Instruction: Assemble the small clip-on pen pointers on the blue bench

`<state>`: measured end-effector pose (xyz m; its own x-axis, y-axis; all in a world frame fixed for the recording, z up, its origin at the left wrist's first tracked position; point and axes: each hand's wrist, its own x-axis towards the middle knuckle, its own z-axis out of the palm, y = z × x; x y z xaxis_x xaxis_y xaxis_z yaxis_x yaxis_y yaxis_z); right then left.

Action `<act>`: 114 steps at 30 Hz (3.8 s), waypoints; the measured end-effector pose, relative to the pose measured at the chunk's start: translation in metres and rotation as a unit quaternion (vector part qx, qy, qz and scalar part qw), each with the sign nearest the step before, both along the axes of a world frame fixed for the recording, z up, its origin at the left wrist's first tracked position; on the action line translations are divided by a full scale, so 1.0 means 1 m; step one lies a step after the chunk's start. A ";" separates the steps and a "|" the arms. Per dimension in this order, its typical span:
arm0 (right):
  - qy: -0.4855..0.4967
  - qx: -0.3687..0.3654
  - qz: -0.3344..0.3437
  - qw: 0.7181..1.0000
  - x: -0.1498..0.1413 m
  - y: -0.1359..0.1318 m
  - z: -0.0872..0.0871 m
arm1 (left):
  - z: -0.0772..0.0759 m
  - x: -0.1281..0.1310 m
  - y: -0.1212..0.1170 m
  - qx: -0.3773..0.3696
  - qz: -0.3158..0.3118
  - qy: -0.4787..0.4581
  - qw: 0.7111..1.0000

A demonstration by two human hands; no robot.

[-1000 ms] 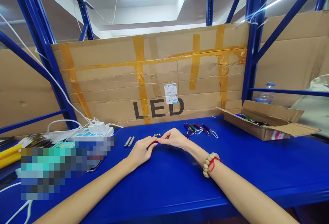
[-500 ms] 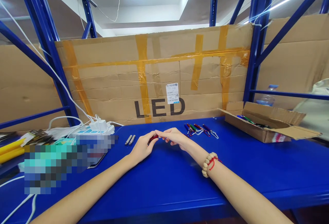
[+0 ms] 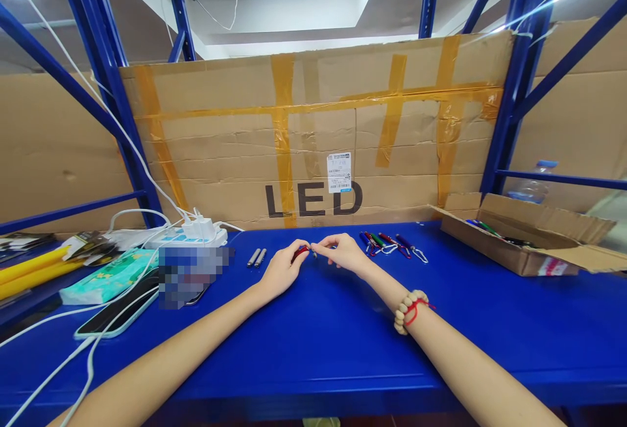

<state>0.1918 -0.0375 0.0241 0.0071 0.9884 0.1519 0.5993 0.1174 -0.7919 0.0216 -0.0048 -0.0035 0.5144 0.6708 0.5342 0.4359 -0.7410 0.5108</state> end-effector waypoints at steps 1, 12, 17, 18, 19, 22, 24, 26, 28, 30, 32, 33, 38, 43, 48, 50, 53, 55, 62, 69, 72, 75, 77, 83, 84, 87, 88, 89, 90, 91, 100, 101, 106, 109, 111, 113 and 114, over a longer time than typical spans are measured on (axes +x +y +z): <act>-0.036 0.016 -0.016 0.999 0.002 0.001 -0.001 | 0.000 0.000 0.001 -0.006 0.019 0.003 1.000; -0.310 0.074 -0.118 0.940 0.023 0.001 0.001 | 0.005 -0.003 -0.001 -0.046 0.071 -0.049 0.995; -0.346 0.073 -0.086 0.932 0.017 0.003 -0.007 | -0.002 -0.001 0.005 -0.063 0.019 -0.083 0.994; -0.347 0.088 -0.072 0.931 0.016 0.003 -0.009 | -0.002 -0.001 0.005 -0.064 0.020 -0.080 0.994; -0.348 0.107 -0.054 0.930 0.014 0.004 -0.011 | -0.002 -0.001 0.005 -0.063 0.025 -0.076 0.995; -0.359 0.148 0.012 0.921 0.008 0.005 -0.018 | 0.000 -0.001 0.003 -0.052 0.055 -0.047 0.996; -0.366 0.149 0.041 0.917 0.004 0.006 -0.023 | 0.002 -0.001 0.001 -0.048 0.072 -0.022 0.996; -0.368 0.150 0.056 0.916 0.000 0.008 -0.026 | 0.003 -0.001 -0.001 -0.049 0.079 0.002 0.996; -0.366 0.154 0.062 0.916 -0.002 0.009 -0.027 | 0.005 -0.001 -0.003 -0.051 0.080 0.022 0.995; -0.363 0.161 0.062 0.916 -0.001 0.009 -0.026 | 0.006 -0.001 -0.005 -0.049 0.078 0.035 0.995; -0.357 0.167 0.058 0.917 0.000 0.009 -0.025 | 0.006 -0.001 -0.007 -0.046 0.072 0.040 0.996; -0.353 0.167 0.056 0.919 0.000 0.009 -0.024 | 0.006 -0.001 -0.008 -0.045 0.069 0.040 0.996; -0.353 0.174 0.042 0.918 0.001 0.010 -0.022 | 0.004 0.000 -0.008 -0.036 0.057 0.027 0.997; -0.366 0.172 0.031 0.914 0.001 0.014 -0.024 | 0.004 -0.001 -0.008 -0.033 0.053 0.043 0.997; -0.357 0.191 0.031 0.914 0.002 0.015 -0.024 | 0.006 -0.002 -0.011 -0.028 0.043 0.061 0.997; -0.348 0.198 0.028 0.916 0.002 0.014 -0.022 | 0.006 -0.002 -0.011 -0.026 0.037 0.060 0.997; -0.332 0.191 0.021 0.923 0.000 0.012 -0.018 | 0.004 -0.001 -0.006 -0.041 0.024 0.029 0.998; -0.313 0.189 0.017 0.930 -0.001 0.010 -0.015 | 0.000 0.000 -0.001 -0.062 0.012 -0.018 0.998; -0.215 0.164 -0.111 0.956 -0.001 0.004 -0.006 | -0.008 0.000 0.012 -0.104 -0.002 -0.105 0.989; -0.202 0.160 -0.146 0.955 0.016 0.006 -0.005 | -0.002 0.001 0.004 -0.124 -0.028 -0.115 0.985; -0.229 0.141 -0.148 0.952 0.020 0.004 -0.004 | -0.002 0.002 0.004 -0.165 -0.028 -0.169 0.971; -0.267 0.117 -0.141 0.946 0.022 0.003 -0.002 | -0.004 0.002 0.008 -0.179 -0.026 -0.213 0.960; -0.303 0.106 -0.133 0.938 0.023 0.002 0.000 | -0.004 0.002 0.011 -0.192 -0.021 -0.235 0.952; -0.374 0.067 -0.096 0.920 0.029 0.003 0.000 | -0.003 0.001 0.013 -0.218 0.012 -0.274 0.937; -0.377 0.066 -0.088 0.920 0.030 0.003 -0.001 | -0.003 0.001 0.013 -0.216 0.015 -0.272 0.938; -0.379 0.074 -0.073 0.919 0.032 0.005 -0.003 | -0.002 0.001 0.012 -0.205 0.016 -0.265 0.942; -0.379 0.076 -0.070 0.920 0.032 0.006 -0.004 | -0.002 0.001 0.012 -0.203 0.017 -0.263 0.943; -0.377 0.077 -0.067 0.921 0.032 0.006 -0.005 | -0.002 0.001 0.011 -0.201 0.018 -0.263 0.943; -0.374 0.078 -0.063 0.922 0.032 0.006 -0.005 | -0.002 0.001 0.011 -0.201 0.020 -0.263 0.943; -0.370 0.077 -0.060 0.924 0.032 0.006 -0.005 | -0.002 0.001 0.010 -0.200 0.022 -0.264 0.943; -0.353 0.086 -0.092 0.927 0.027 -0.004 0.008 | -0.002 0.000 0.010 -0.154 0.012 -0.224 0.962; -0.360 0.071 -0.095 0.925 0.026 -0.005 0.010 | -0.002 0.001 0.009 -0.152 0.006 -0.215 0.965; -0.389 0.026 -0.108 0.914 0.022 -0.010 0.015 | -0.003 0.003 0.007 -0.158 -0.021 -0.179 0.971; -0.392 0.022 -0.105 0.914 0.020 -0.009 0.013 | -0.005 0.003 0.008 -0.119 -0.018 -0.127 0.985; -0.384 0.026 -0.097 0.918 0.018 -0.009 0.011 | -0.004 0.001 0.008 -0.086 -0.010 -0.082 0.993; -0.373 0.035 -0.082 0.924 0.014 -0.009 0.008 | -0.003 0.000 0.005 -0.068 -0.003 -0.039 0.997; -0.368 0.042 -0.072 0.926 0.011 -0.009 0.007 | -0.001 0.000 0.003 -0.064 -0.001 -0.019 0.998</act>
